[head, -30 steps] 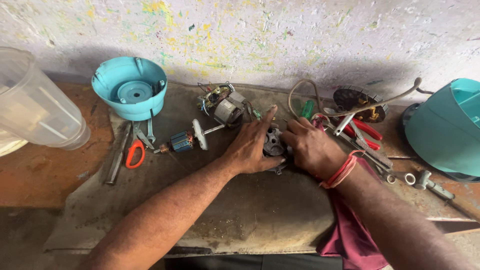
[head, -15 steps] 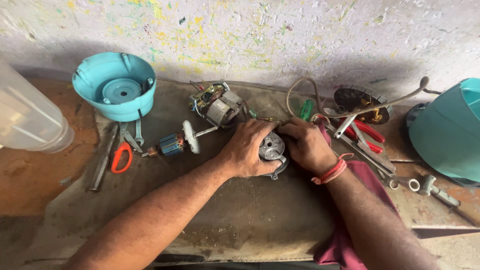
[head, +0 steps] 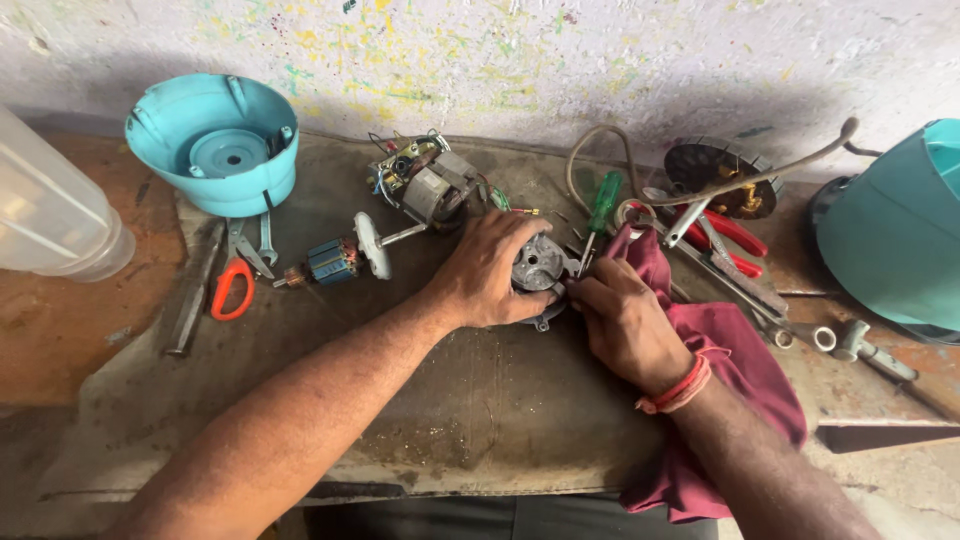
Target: The person cleans a small motor housing with a red cloth, then uses a green screwdriver to adjust internal components. The person repeatedly wipes and manipulates the motor parts on a cluttered workbench.
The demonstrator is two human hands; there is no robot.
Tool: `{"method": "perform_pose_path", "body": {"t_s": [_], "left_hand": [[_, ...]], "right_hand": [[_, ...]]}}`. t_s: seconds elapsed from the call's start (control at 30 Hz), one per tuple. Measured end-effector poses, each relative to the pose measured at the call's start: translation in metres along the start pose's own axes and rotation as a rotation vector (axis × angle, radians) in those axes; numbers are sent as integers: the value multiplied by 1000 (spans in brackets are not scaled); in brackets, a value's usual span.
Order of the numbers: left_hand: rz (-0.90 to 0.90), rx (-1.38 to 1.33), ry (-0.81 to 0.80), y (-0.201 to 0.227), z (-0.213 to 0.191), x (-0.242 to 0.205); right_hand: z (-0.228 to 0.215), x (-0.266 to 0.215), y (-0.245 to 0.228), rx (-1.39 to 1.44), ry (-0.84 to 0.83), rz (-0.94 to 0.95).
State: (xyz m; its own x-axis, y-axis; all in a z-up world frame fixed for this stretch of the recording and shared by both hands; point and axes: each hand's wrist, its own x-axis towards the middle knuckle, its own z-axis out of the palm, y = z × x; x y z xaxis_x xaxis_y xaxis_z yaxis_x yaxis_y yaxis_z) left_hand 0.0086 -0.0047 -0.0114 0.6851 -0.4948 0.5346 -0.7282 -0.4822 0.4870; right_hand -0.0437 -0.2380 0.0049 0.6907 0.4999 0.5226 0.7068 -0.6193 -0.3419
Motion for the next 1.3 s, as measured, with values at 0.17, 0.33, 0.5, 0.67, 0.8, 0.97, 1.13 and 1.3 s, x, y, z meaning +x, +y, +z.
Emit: {"method": "perform_pose_path", "body": {"t_s": [0.17, 0.33, 0.5, 0.67, 0.8, 0.97, 1.13, 1.3], "left_hand": [[-1, 6, -9, -3, 3, -2], [-9, 13, -28, -4, 5, -2], [-30, 33, -37, -3, 5, -3], [-38, 6, -44, -5, 8, -1], [-17, 12, -14, -6, 7, -2], [15, 10, -4, -4, 5, -4], [19, 29, 20, -3, 3, -4], [-22, 5, -16, -5, 5, -2]], "right_hand": [[8, 23, 27, -81, 60, -76], [23, 48, 45, -53, 74, -53], [14, 27, 22, -55, 85, -85], [6, 3, 10, -27, 29, -3], [14, 26, 34, -97, 41, -7], [27, 59, 49, -51, 59, -56], [15, 37, 23, -55, 21, -11], [5, 7, 5, 7, -2, 49]]}}
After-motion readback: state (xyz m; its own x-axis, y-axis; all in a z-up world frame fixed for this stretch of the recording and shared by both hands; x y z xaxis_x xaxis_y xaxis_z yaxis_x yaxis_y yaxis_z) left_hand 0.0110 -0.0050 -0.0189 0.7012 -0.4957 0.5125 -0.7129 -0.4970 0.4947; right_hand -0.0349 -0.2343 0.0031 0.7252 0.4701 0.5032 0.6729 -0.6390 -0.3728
